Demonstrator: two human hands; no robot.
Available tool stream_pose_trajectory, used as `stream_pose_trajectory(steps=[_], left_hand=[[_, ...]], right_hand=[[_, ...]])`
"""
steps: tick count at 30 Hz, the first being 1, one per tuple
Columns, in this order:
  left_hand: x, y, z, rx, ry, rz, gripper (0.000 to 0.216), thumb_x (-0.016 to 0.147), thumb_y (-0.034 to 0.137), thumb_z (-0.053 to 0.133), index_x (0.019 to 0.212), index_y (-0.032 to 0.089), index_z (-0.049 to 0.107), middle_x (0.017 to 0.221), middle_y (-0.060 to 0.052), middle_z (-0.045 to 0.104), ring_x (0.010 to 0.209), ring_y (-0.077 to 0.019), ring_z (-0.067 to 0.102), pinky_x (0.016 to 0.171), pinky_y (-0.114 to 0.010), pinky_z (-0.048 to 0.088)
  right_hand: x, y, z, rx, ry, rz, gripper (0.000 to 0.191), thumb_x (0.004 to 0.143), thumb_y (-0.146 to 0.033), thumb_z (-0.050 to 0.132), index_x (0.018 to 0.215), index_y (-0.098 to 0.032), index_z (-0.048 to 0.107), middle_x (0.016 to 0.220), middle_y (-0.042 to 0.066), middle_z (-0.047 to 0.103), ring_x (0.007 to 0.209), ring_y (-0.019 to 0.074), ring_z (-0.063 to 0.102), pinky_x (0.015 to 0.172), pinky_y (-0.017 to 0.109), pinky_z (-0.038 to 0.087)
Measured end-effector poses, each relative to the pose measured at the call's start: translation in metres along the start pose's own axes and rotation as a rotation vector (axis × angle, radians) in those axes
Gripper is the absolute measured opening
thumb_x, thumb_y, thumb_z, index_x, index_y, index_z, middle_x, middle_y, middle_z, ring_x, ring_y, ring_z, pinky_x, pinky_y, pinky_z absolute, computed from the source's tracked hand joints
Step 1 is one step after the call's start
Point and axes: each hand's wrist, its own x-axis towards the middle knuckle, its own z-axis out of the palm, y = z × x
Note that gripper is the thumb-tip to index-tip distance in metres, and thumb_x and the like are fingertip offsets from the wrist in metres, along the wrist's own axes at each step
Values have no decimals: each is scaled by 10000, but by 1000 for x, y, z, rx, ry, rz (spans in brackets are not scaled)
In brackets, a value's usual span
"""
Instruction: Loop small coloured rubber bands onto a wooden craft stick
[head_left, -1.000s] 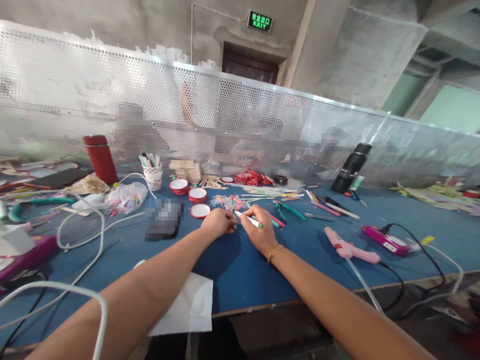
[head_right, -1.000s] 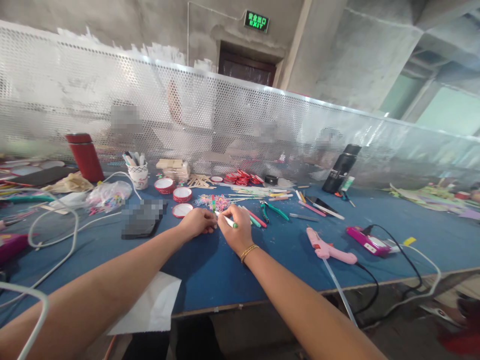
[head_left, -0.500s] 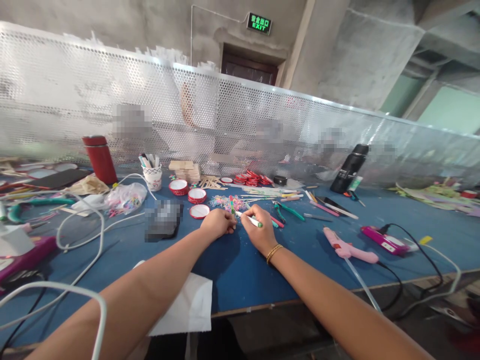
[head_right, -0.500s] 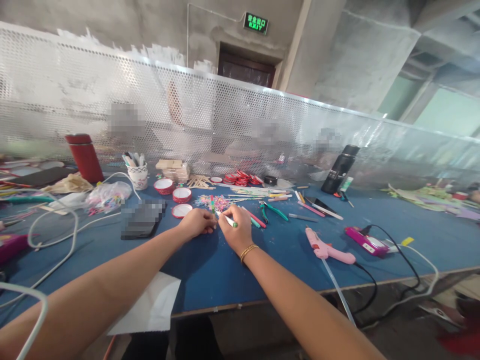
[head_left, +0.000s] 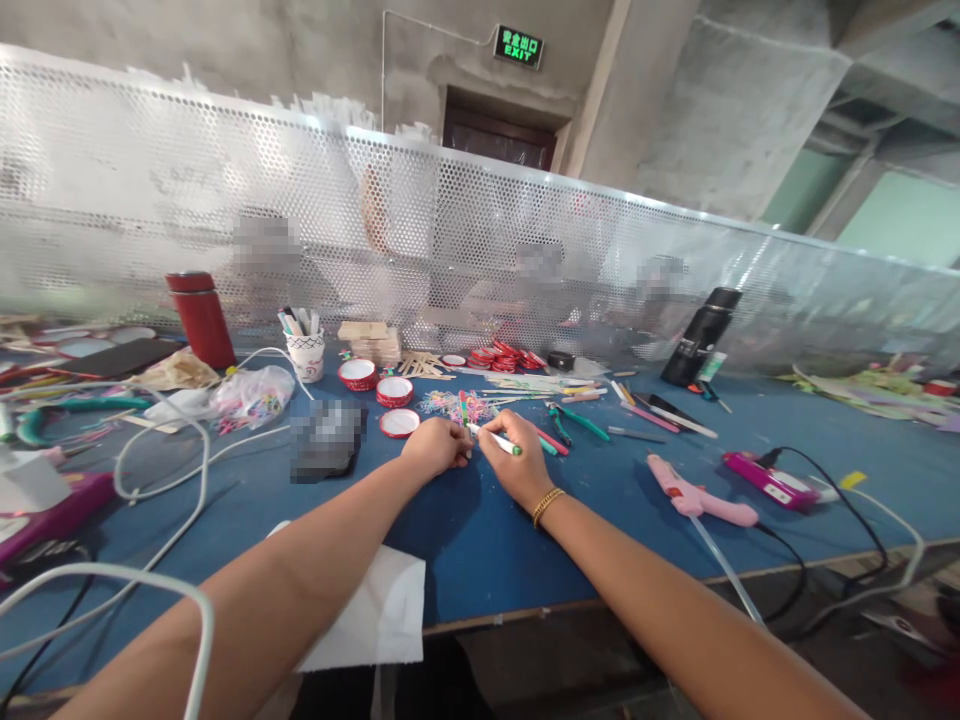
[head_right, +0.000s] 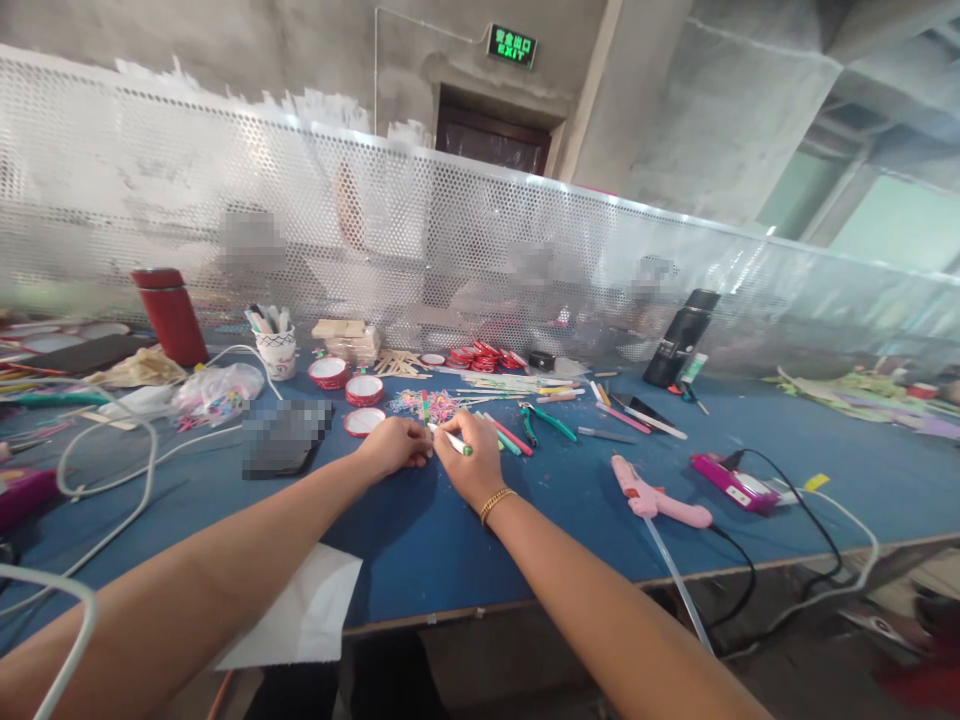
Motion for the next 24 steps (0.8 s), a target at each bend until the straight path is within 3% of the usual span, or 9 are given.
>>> stream_pose_trajectory(steps=[24], left_hand=[[-2, 2, 0, 42, 9, 3, 139, 765, 236, 635, 658, 153, 667, 580, -10, 656, 508, -93, 605, 458, -162, 401]], right_hand=[[-1, 1, 1, 24, -29, -22, 132, 847, -274, 563, 731, -219, 596, 733, 18, 627, 740, 188, 561, 723, 308, 426]])
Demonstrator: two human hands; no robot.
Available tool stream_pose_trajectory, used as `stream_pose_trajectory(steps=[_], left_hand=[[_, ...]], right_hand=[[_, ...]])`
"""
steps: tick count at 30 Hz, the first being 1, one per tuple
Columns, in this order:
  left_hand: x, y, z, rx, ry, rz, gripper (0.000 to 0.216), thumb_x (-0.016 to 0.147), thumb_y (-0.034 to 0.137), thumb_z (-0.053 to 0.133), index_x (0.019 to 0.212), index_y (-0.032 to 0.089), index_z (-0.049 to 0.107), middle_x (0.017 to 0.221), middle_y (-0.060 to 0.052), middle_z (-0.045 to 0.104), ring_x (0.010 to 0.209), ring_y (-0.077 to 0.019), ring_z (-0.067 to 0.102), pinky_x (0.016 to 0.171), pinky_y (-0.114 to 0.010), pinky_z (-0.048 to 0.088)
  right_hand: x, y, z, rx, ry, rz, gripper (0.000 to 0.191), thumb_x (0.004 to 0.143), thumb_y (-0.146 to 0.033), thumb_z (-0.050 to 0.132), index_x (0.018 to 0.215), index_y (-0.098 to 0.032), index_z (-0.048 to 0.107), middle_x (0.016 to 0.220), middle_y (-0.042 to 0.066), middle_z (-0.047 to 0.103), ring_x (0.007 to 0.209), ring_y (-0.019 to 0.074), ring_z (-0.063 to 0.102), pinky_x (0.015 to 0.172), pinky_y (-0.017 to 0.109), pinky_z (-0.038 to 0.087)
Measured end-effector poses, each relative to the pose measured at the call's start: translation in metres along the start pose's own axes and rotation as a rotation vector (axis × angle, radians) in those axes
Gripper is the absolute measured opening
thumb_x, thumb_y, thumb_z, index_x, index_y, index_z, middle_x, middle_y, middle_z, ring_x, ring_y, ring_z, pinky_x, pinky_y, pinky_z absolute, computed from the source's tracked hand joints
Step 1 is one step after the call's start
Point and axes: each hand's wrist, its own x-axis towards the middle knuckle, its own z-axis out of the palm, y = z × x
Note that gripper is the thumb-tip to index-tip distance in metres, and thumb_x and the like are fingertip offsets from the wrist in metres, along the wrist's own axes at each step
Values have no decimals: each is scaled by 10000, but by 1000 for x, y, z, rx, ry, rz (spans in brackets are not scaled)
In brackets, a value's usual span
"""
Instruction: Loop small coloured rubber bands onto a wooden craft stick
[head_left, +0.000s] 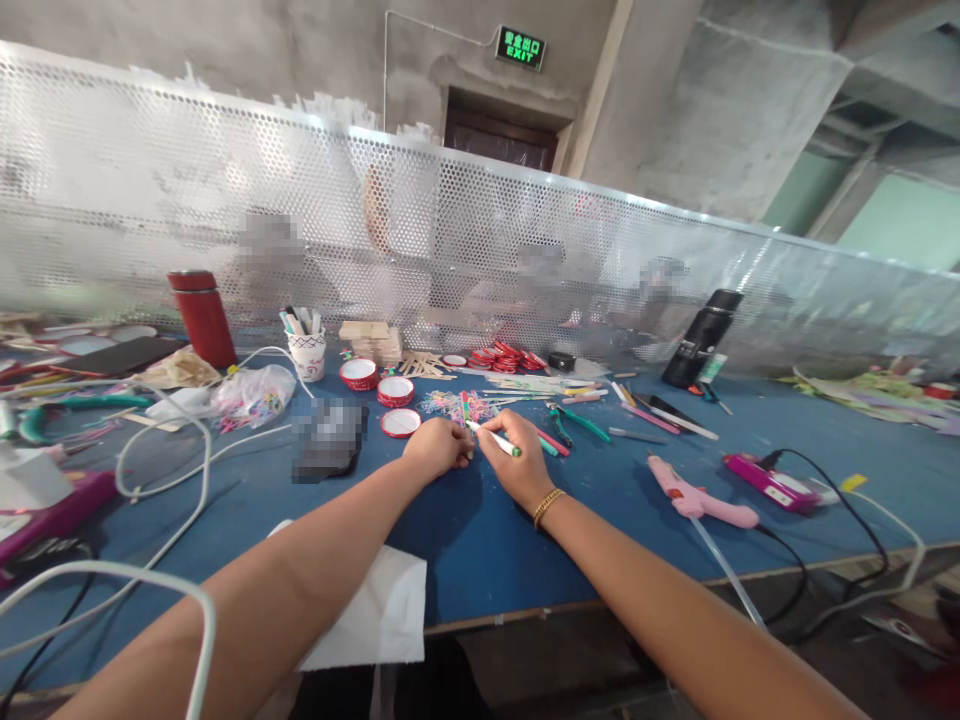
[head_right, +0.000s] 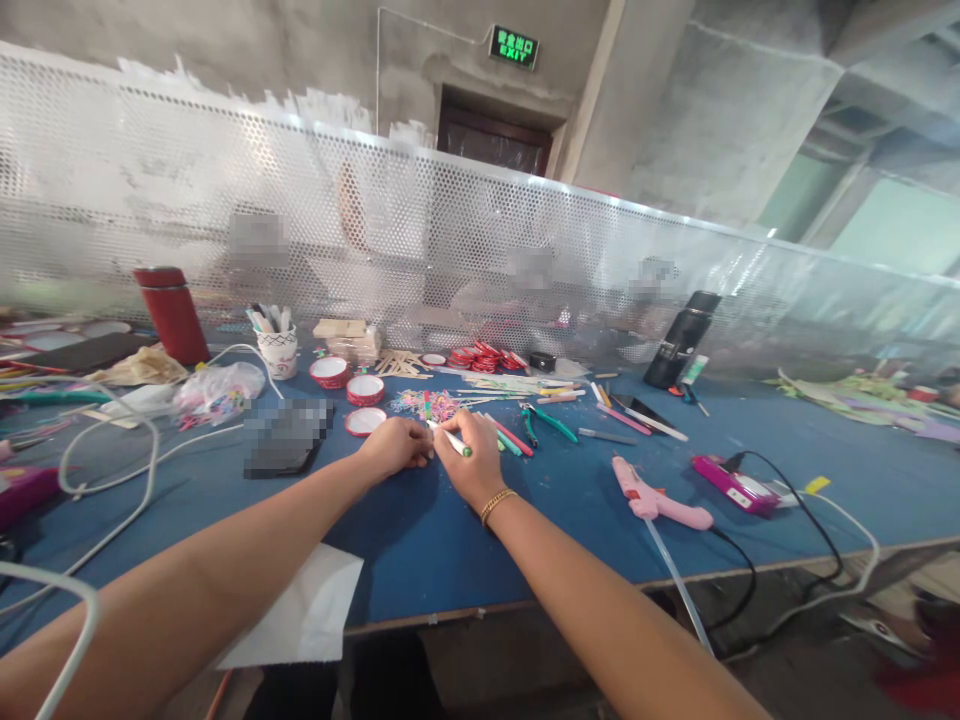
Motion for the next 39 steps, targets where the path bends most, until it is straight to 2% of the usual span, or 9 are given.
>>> stream_pose_trajectory(steps=[39], left_hand=[[-6, 7, -1, -26, 11, -39, 114, 761, 187, 625, 660, 148, 660, 551, 3, 630, 484, -77, 576, 457, -150, 401]], right_hand=[[0, -1, -1, -19, -26, 16, 138, 799, -245, 562, 665, -213, 566, 692, 11, 602, 707, 178, 539, 700, 298, 412]])
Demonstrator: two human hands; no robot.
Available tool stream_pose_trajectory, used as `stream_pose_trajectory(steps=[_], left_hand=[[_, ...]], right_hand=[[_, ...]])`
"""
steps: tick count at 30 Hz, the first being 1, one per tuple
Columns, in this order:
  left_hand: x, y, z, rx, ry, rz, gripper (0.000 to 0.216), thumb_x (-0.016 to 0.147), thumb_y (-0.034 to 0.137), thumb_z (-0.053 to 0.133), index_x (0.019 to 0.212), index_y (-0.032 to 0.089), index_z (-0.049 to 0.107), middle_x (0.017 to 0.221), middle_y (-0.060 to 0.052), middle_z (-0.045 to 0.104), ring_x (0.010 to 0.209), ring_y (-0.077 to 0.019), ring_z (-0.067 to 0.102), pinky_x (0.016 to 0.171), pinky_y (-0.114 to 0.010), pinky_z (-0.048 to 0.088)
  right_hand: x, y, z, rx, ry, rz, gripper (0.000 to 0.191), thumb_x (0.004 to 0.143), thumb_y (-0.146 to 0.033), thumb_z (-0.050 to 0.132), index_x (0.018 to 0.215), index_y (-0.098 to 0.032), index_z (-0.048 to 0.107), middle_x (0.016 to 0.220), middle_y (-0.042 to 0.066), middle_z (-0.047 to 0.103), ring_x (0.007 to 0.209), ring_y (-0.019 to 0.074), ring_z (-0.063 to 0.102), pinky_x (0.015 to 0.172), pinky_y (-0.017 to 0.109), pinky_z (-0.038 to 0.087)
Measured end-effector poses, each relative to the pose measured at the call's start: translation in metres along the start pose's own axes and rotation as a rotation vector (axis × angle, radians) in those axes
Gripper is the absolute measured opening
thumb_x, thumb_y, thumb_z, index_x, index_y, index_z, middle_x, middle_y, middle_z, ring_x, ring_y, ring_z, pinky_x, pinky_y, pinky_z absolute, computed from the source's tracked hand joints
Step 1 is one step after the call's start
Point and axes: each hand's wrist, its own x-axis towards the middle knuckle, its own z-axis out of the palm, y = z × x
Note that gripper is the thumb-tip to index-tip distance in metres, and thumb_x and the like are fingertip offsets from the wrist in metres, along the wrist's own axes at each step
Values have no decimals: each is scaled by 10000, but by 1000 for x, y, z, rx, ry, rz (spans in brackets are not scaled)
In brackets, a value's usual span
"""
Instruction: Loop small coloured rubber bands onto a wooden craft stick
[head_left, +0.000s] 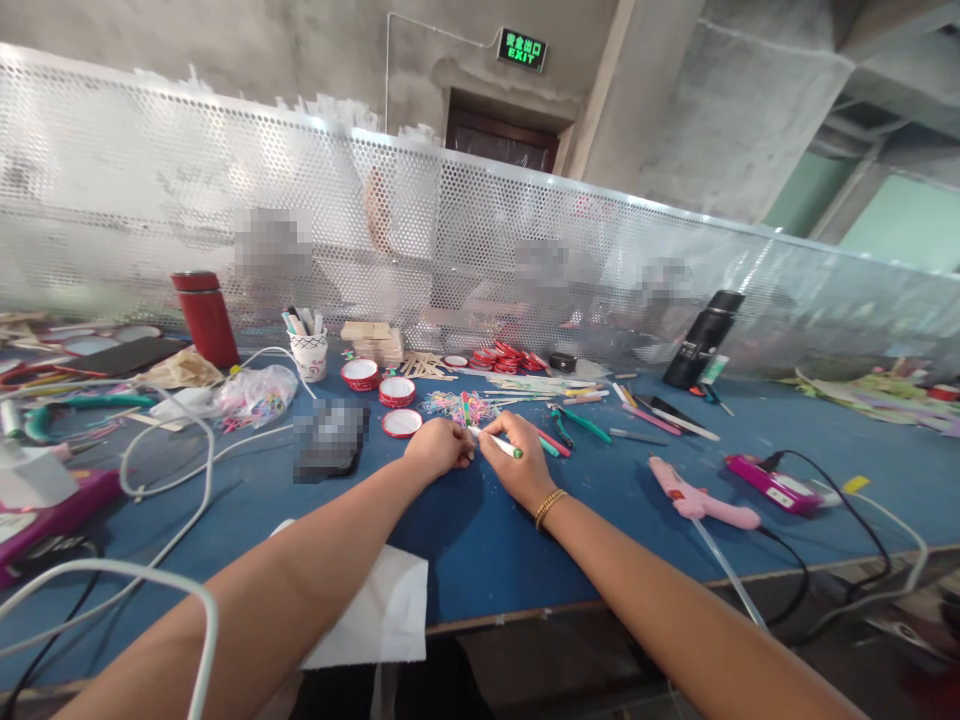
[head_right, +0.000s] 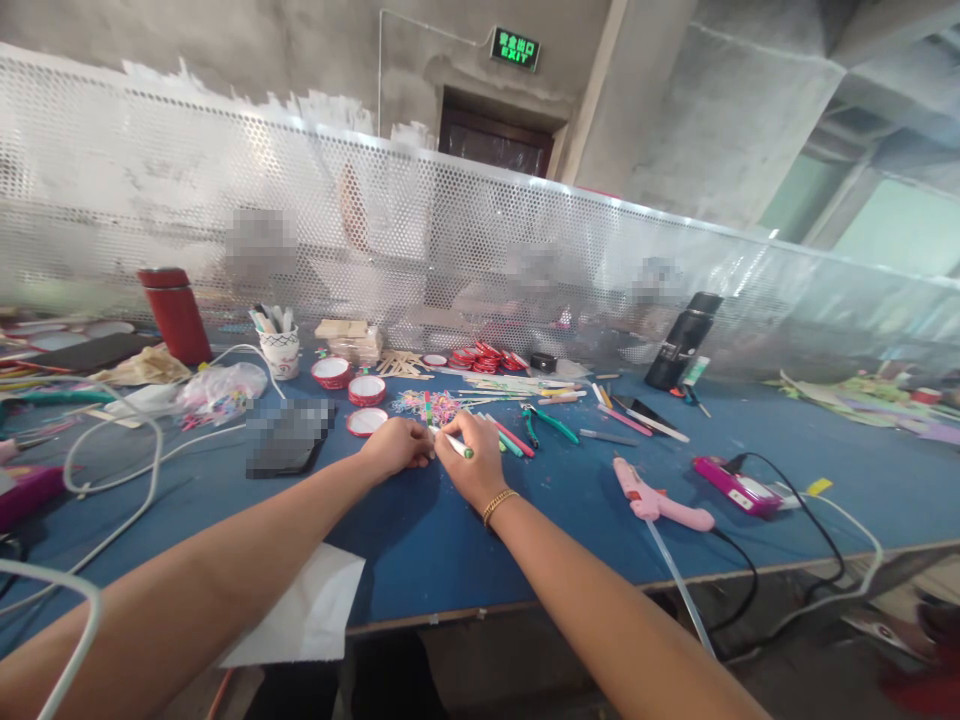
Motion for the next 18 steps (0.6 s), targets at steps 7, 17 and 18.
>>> stream_pose_trajectory(steps=[7, 17, 18], left_hand=[[2, -2, 0, 28, -1, -1, 106, 757, 195, 623, 675, 145, 667, 586, -10, 654, 517, -93, 606, 472, -161, 420], [2, -1, 0, 1, -6, -13, 104, 750, 181, 619, 667, 147, 670, 567, -5, 644, 516, -99, 607, 472, -168, 418], [1, 0, 0, 3, -4, -13, 99, 748, 180, 623, 669, 147, 673, 565, -3, 643, 513, -98, 604, 473, -167, 417]], right_hand=[[1, -1, 0, -4, -7, -3, 133, 791, -247, 558, 663, -210, 565, 685, 10, 598, 705, 176, 538, 692, 293, 405], [0, 1, 0, -15, -10, -2, 125, 788, -241, 565, 667, -211, 563, 687, 6, 594, 708, 176, 538, 701, 295, 404], [0, 1, 0, -15, -10, -4, 125, 788, -240, 565, 666, -211, 562, 686, 6, 593, 707, 176, 538, 699, 295, 403]])
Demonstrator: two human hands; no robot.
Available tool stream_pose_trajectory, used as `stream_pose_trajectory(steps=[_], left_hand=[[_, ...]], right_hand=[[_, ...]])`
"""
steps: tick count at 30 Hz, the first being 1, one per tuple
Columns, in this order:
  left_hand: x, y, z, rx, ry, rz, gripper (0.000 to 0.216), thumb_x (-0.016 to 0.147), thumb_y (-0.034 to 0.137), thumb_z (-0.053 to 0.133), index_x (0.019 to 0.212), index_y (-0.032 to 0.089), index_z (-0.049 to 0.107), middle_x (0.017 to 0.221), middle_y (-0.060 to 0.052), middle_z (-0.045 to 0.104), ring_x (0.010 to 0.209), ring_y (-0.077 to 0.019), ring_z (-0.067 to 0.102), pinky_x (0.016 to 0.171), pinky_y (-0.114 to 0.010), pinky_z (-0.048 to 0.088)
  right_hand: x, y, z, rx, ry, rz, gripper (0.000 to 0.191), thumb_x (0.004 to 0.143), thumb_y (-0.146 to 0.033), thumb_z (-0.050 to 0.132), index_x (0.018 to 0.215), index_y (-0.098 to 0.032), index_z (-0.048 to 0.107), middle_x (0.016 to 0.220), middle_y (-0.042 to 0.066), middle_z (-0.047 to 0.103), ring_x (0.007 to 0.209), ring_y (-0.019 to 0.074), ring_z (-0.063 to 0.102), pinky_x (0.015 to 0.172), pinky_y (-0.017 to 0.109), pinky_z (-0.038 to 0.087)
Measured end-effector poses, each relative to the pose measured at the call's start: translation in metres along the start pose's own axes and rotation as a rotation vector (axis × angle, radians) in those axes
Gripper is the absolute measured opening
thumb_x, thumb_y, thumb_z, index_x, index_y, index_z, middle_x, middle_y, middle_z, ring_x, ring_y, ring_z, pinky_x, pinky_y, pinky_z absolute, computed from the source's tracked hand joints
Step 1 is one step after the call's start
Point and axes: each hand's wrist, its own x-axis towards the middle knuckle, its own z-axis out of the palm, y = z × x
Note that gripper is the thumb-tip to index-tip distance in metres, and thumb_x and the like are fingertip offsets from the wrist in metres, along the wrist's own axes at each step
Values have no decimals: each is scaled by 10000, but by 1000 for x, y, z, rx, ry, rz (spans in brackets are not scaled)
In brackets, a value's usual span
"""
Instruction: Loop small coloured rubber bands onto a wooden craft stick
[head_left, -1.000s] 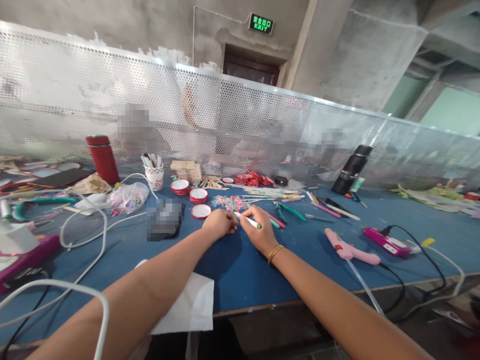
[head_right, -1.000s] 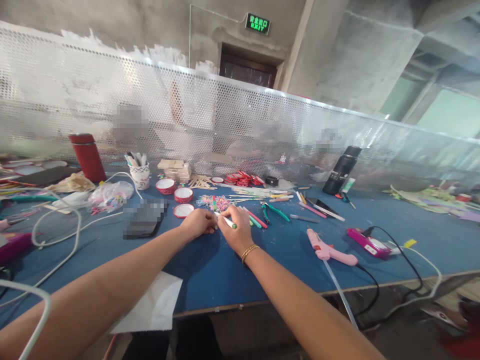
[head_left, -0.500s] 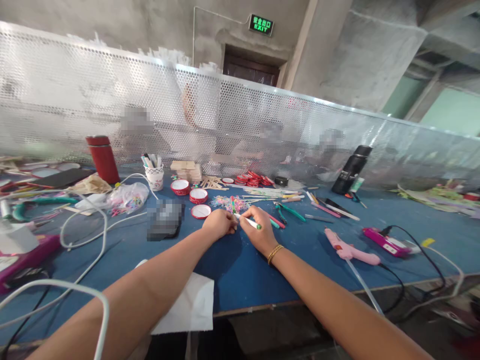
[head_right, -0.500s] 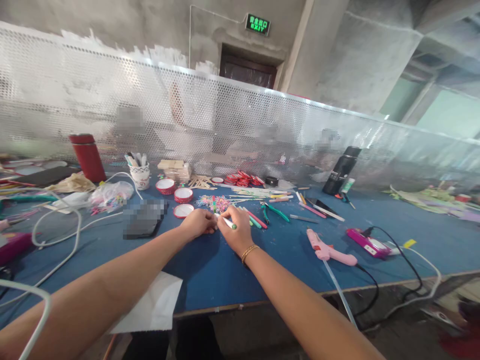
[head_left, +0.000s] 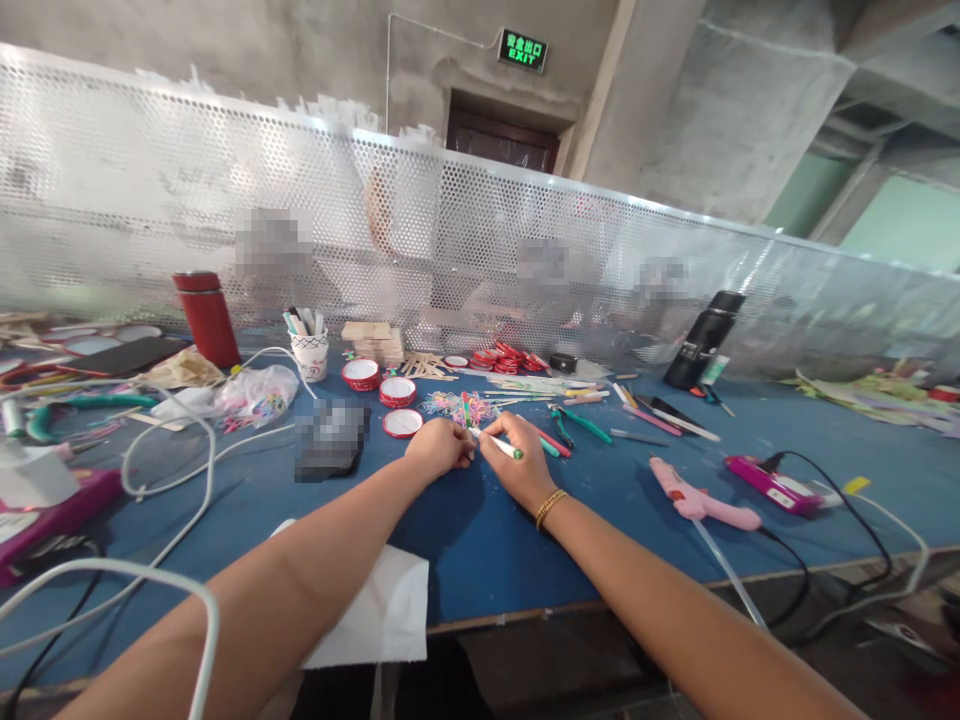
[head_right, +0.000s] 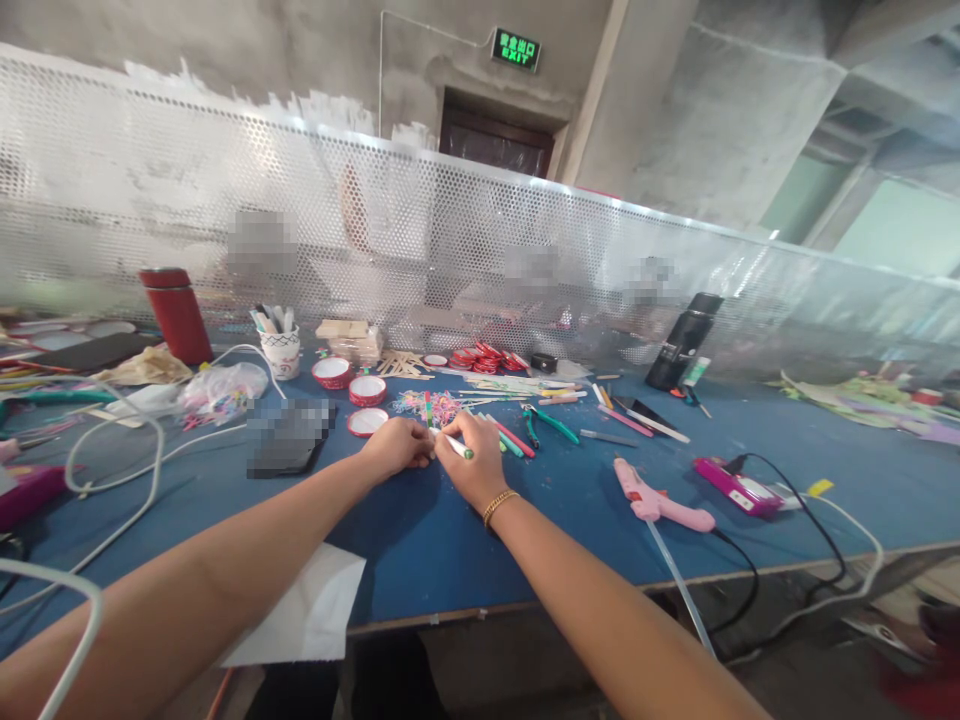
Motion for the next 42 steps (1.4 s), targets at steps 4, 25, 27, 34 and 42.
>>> stream_pose_trajectory(steps=[4, 25, 27, 34, 42], left_hand=[[-1, 1, 0, -10, 10, 3, 107, 748, 180, 636, 650, 150, 665, 559, 3, 641, 501, -90, 591, 479, -166, 420], [6, -10, 2, -51, -1, 24, 115, 748, 220, 662, 656, 152, 674, 591, -8, 669, 522, -93, 611, 476, -158, 426], [6, -10, 3, -77, -3, 18, 113, 749, 199, 646, 650, 151, 668, 602, -9, 672, 529, -96, 617, 486, -163, 438], [8, -14, 3, -56, -6, 45, 143, 746, 246, 670, 639, 152, 668, 578, -7, 658, 510, -90, 602, 467, -157, 421], [4, -12, 3, -154, -6, 43, 131, 742, 191, 655, 618, 150, 654, 613, -6, 669, 535, -90, 614, 506, -168, 468]], right_hand=[[1, 1, 0, 4, 9, -8, 125, 789, -236, 562, 667, -211, 562, 681, 5, 593, 699, 174, 537, 690, 293, 400], [0, 3, 0, 40, 80, 38, 130, 811, -234, 560, 682, -218, 546, 684, 1, 597, 691, 176, 548, 677, 295, 421], [0, 2, 0, 63, 79, 37, 116, 820, -242, 554, 707, -217, 555, 708, 3, 604, 709, 177, 552, 692, 296, 426], [0, 5, 0, 62, 70, 38, 129, 823, -243, 553, 697, -215, 546, 695, -1, 597, 697, 174, 547, 681, 292, 421], [-4, 4, 0, 55, 29, -25, 119, 846, -275, 552, 741, -218, 565, 735, 8, 606, 739, 182, 552, 718, 302, 430]])
